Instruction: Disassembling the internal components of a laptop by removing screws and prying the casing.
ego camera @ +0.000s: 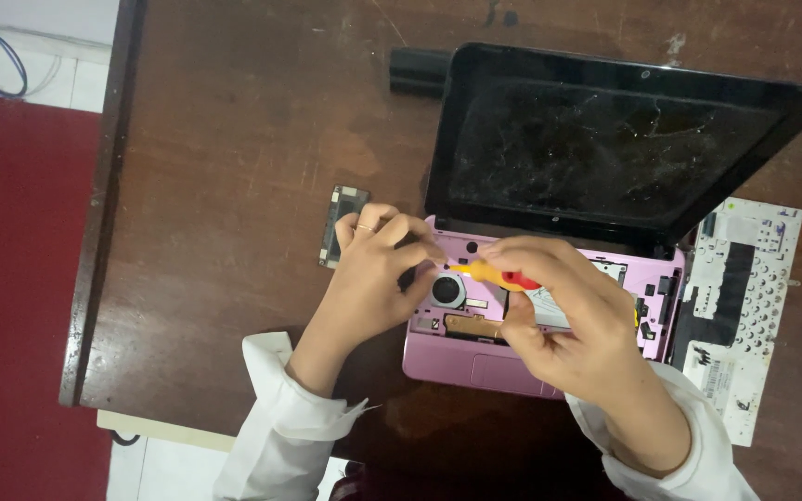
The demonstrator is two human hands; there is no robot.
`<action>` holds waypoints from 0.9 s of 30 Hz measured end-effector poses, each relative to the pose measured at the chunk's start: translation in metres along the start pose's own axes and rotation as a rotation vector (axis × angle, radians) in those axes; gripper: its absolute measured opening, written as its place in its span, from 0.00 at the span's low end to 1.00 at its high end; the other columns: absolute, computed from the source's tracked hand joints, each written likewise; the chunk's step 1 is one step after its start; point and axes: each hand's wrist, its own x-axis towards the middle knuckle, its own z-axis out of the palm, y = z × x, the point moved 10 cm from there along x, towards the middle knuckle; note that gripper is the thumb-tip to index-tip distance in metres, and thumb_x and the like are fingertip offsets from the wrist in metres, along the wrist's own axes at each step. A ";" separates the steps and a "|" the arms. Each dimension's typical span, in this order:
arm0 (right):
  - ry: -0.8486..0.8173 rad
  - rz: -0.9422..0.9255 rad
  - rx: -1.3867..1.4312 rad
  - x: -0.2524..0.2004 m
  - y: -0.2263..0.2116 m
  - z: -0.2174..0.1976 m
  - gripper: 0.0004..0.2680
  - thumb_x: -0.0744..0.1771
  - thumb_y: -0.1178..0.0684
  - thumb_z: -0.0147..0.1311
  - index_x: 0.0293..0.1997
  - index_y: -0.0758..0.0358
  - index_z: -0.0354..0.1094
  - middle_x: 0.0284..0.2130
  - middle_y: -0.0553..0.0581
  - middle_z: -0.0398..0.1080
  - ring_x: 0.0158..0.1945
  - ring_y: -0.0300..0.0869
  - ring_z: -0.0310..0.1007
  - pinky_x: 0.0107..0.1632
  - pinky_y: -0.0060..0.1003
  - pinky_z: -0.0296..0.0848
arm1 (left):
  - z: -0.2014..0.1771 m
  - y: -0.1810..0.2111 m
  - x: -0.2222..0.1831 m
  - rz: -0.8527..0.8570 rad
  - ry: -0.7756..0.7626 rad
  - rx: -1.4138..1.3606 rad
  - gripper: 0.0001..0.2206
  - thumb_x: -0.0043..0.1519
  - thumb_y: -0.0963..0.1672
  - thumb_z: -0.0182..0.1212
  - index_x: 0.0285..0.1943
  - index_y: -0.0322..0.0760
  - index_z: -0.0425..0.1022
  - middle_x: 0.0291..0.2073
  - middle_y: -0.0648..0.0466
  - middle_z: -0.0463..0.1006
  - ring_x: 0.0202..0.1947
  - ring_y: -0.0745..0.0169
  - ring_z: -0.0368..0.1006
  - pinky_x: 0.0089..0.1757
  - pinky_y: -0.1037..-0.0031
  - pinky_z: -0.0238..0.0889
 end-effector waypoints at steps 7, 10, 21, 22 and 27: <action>0.030 -0.020 0.027 -0.001 -0.002 -0.004 0.09 0.68 0.65 0.46 0.51 0.78 0.67 0.47 0.73 0.75 0.51 0.58 0.80 0.56 0.45 0.83 | 0.004 -0.002 0.001 -0.013 -0.043 0.007 0.08 0.56 0.45 0.73 0.44 0.48 0.82 0.47 0.61 0.75 0.55 0.53 0.62 0.49 0.52 0.47; 0.065 -0.036 0.019 0.000 -0.006 -0.009 0.07 0.68 0.65 0.47 0.49 0.78 0.66 0.44 0.73 0.75 0.48 0.58 0.81 0.53 0.44 0.84 | 0.005 -0.002 0.001 -0.014 -0.044 -0.012 0.10 0.56 0.46 0.75 0.44 0.51 0.81 0.47 0.63 0.75 0.56 0.54 0.62 0.50 0.53 0.47; 0.151 0.217 -0.107 -0.020 0.006 -0.058 0.03 0.69 0.64 0.52 0.39 0.72 0.72 0.40 0.68 0.74 0.51 0.57 0.79 0.53 0.45 0.81 | -0.009 0.006 0.002 0.004 0.022 -0.344 0.06 0.61 0.51 0.66 0.37 0.53 0.82 0.43 0.70 0.76 0.53 0.61 0.63 0.53 0.58 0.43; 0.157 0.218 -0.112 -0.028 0.012 -0.052 0.03 0.69 0.64 0.52 0.39 0.72 0.72 0.40 0.68 0.74 0.51 0.57 0.79 0.53 0.45 0.81 | -0.009 0.010 0.003 0.011 0.019 -0.345 0.06 0.61 0.51 0.66 0.37 0.53 0.82 0.43 0.70 0.76 0.53 0.61 0.63 0.53 0.58 0.43; -0.056 0.275 0.046 -0.058 0.024 0.000 0.09 0.63 0.59 0.63 0.47 0.60 0.76 0.45 0.59 0.73 0.36 0.38 0.78 0.40 0.25 0.82 | 0.010 0.031 -0.001 0.033 -0.108 -0.755 0.03 0.60 0.49 0.68 0.39 0.57 0.81 0.37 0.73 0.76 0.47 0.69 0.63 0.57 0.67 0.46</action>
